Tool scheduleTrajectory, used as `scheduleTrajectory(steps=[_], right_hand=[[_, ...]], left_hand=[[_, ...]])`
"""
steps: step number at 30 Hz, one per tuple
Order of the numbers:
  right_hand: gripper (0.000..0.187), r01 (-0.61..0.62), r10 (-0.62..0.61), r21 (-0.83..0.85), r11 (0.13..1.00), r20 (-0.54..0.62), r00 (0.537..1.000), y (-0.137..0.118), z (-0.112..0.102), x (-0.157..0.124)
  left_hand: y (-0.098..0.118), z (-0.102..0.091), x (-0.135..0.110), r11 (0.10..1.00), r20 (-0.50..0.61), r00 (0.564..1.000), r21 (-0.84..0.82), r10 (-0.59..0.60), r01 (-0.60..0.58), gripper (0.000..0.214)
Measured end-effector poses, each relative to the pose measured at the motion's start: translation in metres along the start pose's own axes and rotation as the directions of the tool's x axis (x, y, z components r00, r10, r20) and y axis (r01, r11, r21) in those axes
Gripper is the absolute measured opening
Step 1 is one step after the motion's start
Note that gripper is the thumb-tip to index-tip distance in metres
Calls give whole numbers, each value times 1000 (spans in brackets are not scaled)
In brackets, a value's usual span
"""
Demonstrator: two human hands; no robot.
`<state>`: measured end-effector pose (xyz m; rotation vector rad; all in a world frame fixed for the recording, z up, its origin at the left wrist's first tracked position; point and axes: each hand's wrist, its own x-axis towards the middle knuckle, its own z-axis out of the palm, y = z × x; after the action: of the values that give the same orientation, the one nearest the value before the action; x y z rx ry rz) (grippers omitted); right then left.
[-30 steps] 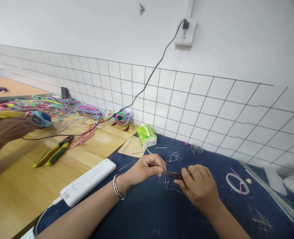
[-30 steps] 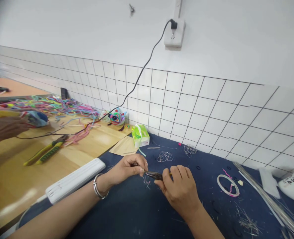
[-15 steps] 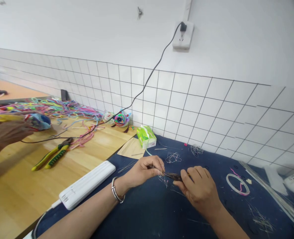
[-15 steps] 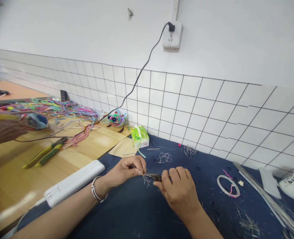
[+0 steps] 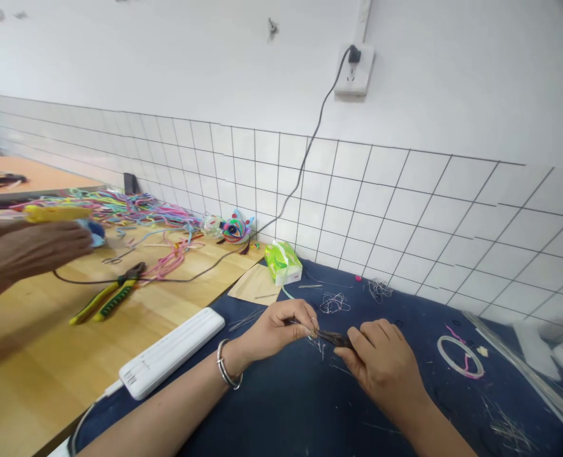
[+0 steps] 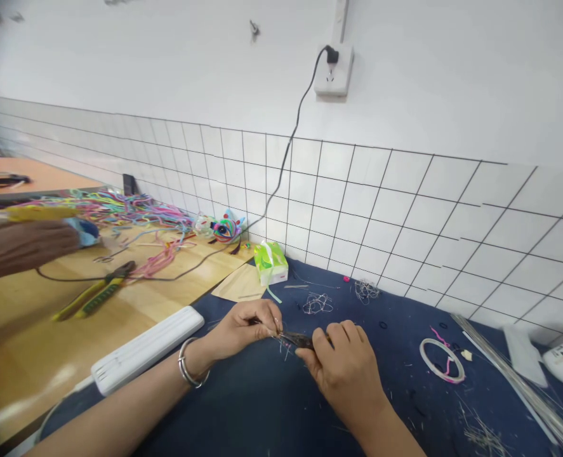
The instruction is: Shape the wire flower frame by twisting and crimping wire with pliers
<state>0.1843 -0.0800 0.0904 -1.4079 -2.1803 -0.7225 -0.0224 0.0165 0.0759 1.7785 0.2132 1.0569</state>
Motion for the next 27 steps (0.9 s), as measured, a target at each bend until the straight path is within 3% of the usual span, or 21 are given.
scheduleTrajectory(steps=[11,27], right_hand=[[26,-57,25,252,966,131,991,4,6,0],[28,-99,4,403,910,232,973,4,9,0]], left_hand=[[0,-3,-2,999,36,998,-12,52,-51,4],[2,-4,-2,990,88,991,92,101,-109,9]])
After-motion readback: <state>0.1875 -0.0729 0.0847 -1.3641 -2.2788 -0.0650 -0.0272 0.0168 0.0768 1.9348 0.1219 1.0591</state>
